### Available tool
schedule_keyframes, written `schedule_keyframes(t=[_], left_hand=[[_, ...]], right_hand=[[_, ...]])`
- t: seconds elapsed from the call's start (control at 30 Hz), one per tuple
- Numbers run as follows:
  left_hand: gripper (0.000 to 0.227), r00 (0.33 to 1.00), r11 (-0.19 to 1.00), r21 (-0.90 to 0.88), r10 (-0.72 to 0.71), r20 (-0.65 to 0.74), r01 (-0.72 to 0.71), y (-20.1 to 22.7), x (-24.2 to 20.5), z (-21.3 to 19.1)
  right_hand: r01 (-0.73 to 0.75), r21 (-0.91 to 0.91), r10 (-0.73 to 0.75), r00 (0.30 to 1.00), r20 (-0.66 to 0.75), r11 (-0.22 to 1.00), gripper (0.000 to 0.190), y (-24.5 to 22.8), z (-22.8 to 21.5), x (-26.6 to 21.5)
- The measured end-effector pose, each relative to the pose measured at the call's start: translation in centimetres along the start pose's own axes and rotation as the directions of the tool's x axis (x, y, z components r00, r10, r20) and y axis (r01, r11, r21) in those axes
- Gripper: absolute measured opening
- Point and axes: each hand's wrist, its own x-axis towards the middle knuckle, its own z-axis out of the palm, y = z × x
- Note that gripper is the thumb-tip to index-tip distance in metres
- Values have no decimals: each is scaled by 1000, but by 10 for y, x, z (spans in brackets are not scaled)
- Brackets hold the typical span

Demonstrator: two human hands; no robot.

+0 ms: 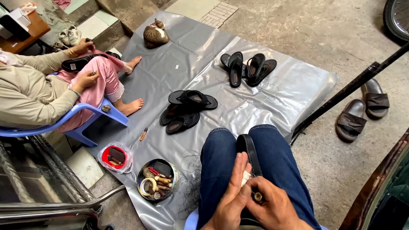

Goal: A person is hand-sewing the sole of a sandal using a needle and thread at a stitching station.

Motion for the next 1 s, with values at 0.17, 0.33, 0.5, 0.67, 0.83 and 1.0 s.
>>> schedule_keyframes(t=[0.17,0.33,0.5,0.67,0.83,1.0], left_hand=[[65,985,918,-358,170,-39,-172,-14,2,-16],[66,989,803,-580,141,-38,-137,-26,1,-24],[72,971,819,-528,234,-54,-227,-63,2,-23],[74,970,955,-223,154,-190,-196,-48,0,-3],[83,958,992,-79,74,-277,-99,-55,-3,-5],[83,985,991,-123,34,-170,-56,-57,-8,-10]], right_hand=[[-132,162,127,991,38,978,11,7,-20,8],[-320,622,439,898,-42,714,15,25,-11,2],[-343,483,440,892,-101,806,21,20,-2,-3],[-463,324,516,851,-100,825,11,-4,-10,8],[-457,171,480,867,-133,873,9,-9,-6,7],[-375,156,399,898,-182,914,8,6,2,2]])
